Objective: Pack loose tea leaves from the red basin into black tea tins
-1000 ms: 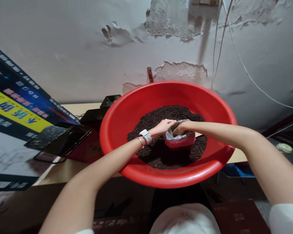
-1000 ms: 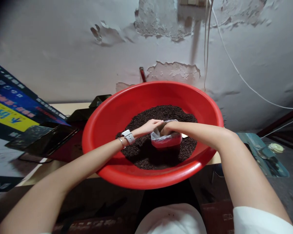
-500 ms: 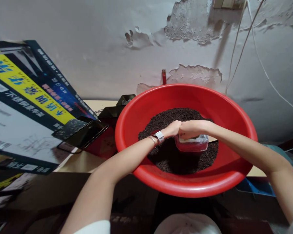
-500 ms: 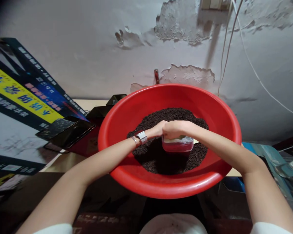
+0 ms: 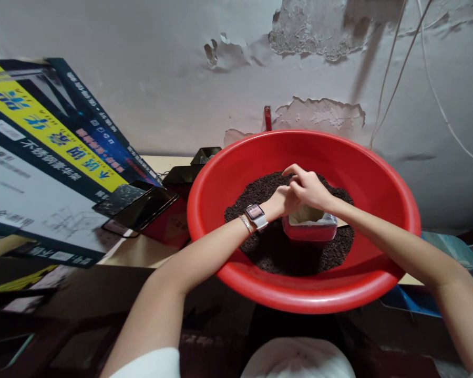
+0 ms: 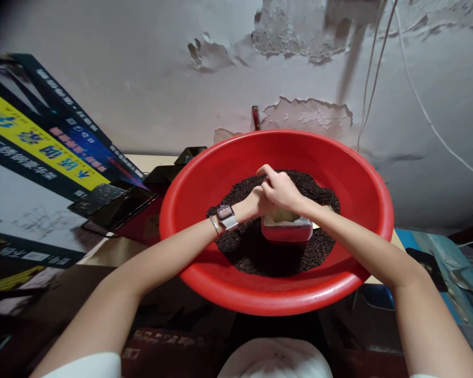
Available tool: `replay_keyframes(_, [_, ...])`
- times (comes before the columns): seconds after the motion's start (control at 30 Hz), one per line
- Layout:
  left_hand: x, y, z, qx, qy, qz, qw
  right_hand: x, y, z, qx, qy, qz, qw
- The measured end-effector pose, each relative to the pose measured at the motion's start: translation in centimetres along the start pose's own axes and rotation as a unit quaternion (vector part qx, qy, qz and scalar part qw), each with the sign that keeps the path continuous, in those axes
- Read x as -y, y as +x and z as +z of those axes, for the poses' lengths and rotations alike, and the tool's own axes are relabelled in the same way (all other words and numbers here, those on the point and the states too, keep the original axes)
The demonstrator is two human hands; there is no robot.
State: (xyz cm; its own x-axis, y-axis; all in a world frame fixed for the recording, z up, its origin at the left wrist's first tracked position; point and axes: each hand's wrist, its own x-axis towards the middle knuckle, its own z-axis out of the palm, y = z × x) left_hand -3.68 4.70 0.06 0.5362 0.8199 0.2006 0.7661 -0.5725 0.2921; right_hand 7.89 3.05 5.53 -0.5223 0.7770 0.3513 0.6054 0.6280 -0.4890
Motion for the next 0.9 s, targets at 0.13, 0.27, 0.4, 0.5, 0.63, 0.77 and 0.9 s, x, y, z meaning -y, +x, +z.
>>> replay_keyframes(0.13, [-2.9, -0.5, -1.6, -0.011, 0.086, 0.041, 0.995, -2.9, 1.5, -0.6, -0.065, -0.013, 0.096, 0.993])
replay_keyframes(0.27, [-5.5, -1.5, -2.5, -0.030, 0.078, 0.104, 0.991, -4.3, 2.1, -0.7, -0.066, -0.042, 0.161, 0.984])
replay_keyframes(0.4, [-6.9, -2.0, -2.5, -0.021, 0.002, 0.128, 0.991, -4.1, 2.2, -0.5, -0.042, -0.073, 0.184, 0.979])
replay_keyframes(0.5, [-7.2, -2.2, -2.2, -0.020, -0.032, 0.137, 0.990, -4.0, 2.2, -0.4, -0.023, -0.108, 0.201, 0.973])
replay_keyframes(0.63, [-7.1, -2.2, -1.8, -0.016, -0.083, 0.161, 0.983, -3.6, 2.1, -1.2, -0.054, -0.145, 0.179, 0.972])
replay_keyframes(0.77, [-6.8, -1.8, -1.7, 0.003, -0.087, 0.140, 0.986, -1.0, 0.9, -2.9, -0.096, -0.060, 0.024, 0.993])
replay_keyframes(0.9, [-6.1, -2.5, -1.2, 0.005, -0.017, 0.111, 0.994, 2.7, -1.5, -3.5, 0.006, 0.050, -0.124, 0.991])
